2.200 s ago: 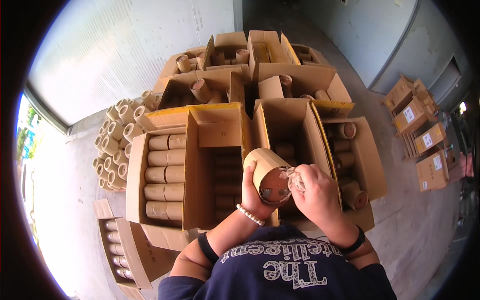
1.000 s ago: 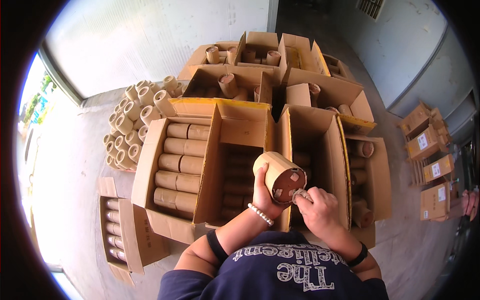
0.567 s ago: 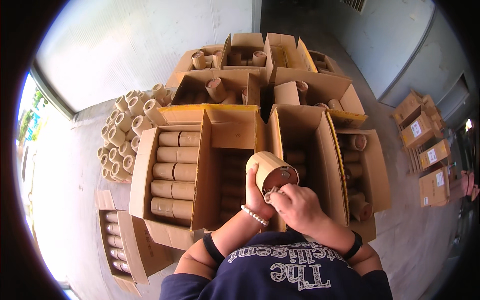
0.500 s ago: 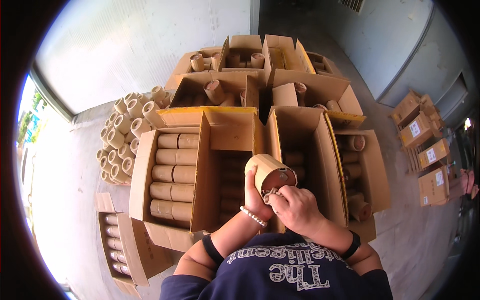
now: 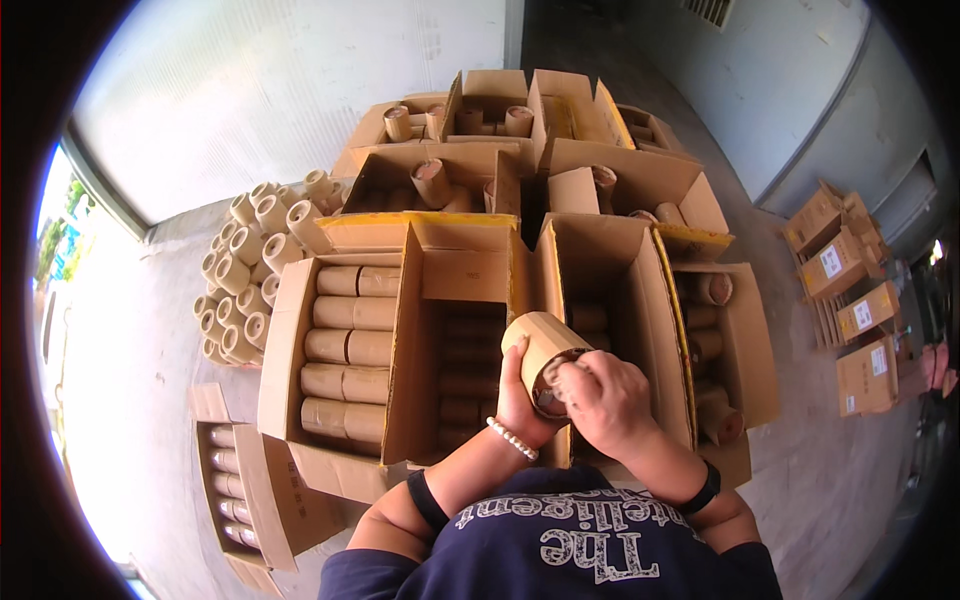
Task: The recorder wipes wooden cylindrical components with a cloth and packs them into cardboard shipping boxes.
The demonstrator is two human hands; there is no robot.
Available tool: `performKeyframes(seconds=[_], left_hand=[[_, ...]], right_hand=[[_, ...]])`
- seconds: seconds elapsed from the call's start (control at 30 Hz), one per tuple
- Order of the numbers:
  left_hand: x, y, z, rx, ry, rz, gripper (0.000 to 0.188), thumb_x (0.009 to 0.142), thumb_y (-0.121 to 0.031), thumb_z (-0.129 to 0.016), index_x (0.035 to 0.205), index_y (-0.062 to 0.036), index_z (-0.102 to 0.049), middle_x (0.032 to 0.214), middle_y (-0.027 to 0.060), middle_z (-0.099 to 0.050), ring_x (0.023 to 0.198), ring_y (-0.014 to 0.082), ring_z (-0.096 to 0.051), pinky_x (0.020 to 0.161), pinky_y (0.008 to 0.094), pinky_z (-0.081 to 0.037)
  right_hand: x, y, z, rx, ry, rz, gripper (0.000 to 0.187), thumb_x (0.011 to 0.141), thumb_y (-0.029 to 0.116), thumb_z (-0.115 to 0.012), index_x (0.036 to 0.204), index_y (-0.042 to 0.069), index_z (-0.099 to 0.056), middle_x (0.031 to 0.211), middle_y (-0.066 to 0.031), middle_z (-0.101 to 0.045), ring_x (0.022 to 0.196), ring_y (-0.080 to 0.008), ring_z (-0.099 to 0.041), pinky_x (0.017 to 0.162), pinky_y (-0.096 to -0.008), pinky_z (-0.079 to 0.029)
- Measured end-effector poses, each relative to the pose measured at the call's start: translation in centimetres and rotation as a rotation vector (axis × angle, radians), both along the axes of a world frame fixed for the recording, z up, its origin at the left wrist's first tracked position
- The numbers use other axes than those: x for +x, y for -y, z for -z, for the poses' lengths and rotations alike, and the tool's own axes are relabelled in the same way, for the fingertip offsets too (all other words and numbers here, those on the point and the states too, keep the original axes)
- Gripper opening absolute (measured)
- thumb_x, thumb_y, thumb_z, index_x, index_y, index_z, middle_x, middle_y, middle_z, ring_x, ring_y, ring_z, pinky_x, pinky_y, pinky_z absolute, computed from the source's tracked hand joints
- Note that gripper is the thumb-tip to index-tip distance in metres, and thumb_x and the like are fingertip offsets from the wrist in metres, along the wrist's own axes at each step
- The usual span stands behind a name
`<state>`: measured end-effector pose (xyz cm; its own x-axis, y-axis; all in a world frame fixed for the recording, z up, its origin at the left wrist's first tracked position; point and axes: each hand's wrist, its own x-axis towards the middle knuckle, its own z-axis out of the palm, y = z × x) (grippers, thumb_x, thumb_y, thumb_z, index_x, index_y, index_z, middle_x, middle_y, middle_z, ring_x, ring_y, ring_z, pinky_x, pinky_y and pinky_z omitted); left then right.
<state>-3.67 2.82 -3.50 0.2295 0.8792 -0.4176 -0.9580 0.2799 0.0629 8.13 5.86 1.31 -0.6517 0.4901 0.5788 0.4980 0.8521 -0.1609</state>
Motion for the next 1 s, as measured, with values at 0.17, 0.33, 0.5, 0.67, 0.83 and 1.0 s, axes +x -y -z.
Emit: performKeyframes(seconds=[0.17, 0.33, 0.5, 0.67, 0.83, 1.0], left_hand=[[-0.1, 0.2, 0.8, -0.003, -0.096, -0.005, 0.059, 0.081, -0.052, -0.048, 0.117, -0.0065, -0.046, 0.105, 0.0124, -0.058, 0.095, 0.0258, -0.057, 0.083, 0.0404, -0.047], [-3.1, -0.4, 1.4, -0.116, -0.141, -0.05, 0.073, 0.072, -0.06, -0.053, 0.123, -0.0092, -0.044, 0.113, 0.0143, -0.054, 0.103, 0.0306, -0.052, 0.089, 0.0477, -0.042], [-10.6, -1.7, 5.4, -0.005, -0.612, -0.275, 0.064, 0.076, -0.033, -0.064, 0.123, -0.0031, -0.033, 0.111, 0.0152, -0.051, 0.099, 0.0255, -0.054, 0.082, 0.0408, -0.048], [-12.9, -2.5, 7.8, -0.155, -1.196, -0.271, 0.077, 0.061, -0.031, -0.078, 0.116, -0.0004, -0.033, 0.106, 0.0141, -0.052, 0.094, 0.0234, -0.056, 0.079, 0.0359, -0.049], [-12.4, -2.9, 10.8, -0.424, -1.725, -0.042, 0.085, 0.049, -0.031, -0.08, 0.117, -0.0057, -0.036, 0.103, 0.0166, -0.058, 0.093, 0.0274, -0.059, 0.078, 0.037, -0.05], [-11.3, -3.9, 16.7, -0.372, -1.689, -0.071, 0.09, 0.047, -0.025, -0.081, 0.121, -0.0101, -0.032, 0.11, 0.0148, -0.054, 0.099, 0.0287, -0.056, 0.081, 0.0378, -0.048]], right_hand=[[1.0, 1.0, -0.2, -0.132, 0.031, 0.112, 0.022, 0.068, 0.012, -0.065, 0.086, 0.009, -0.053, 0.071, -0.0054, -0.048, 0.061, -0.024, -0.054, 0.05, -0.0363, -0.043], [3.0, 1.0, 0.9, -0.648, 0.051, 0.097, 0.021, 0.071, 0.012, -0.064, 0.09, 0.009, -0.055, 0.081, -0.0118, -0.057, 0.07, -0.0311, -0.059, 0.06, -0.0376, -0.048], [6.5, 1.0, 4.0, -0.79, -0.127, 0.256, 0.019, 0.073, 0.008, -0.063, 0.089, 0.005, -0.055, 0.082, -0.0128, -0.059, 0.073, -0.0309, -0.06, 0.062, -0.0354, -0.048], [7.0, 1.5, 5.2, -0.87, -0.077, 0.327, 0.018, 0.074, 0.01, -0.063, 0.089, 0.004, -0.055, 0.08, -0.0135, -0.059, 0.073, -0.0305, -0.06, 0.063, -0.0349, -0.048], [6.6, 1.6, 6.3, -0.907, -0.068, 0.339, 0.018, 0.075, 0.011, -0.063, 0.089, 0.003, -0.056, 0.081, -0.0135, -0.06, 0.074, -0.0304, -0.06, 0.064, -0.0345, -0.048], [5.6, 1.4, 6.9, -0.906, -0.068, 0.273, 0.018, 0.073, 0.007, -0.062, 0.089, 0.004, -0.056, 0.082, -0.0121, -0.058, 0.075, -0.0298, -0.06, 0.064, -0.0344, -0.048]])
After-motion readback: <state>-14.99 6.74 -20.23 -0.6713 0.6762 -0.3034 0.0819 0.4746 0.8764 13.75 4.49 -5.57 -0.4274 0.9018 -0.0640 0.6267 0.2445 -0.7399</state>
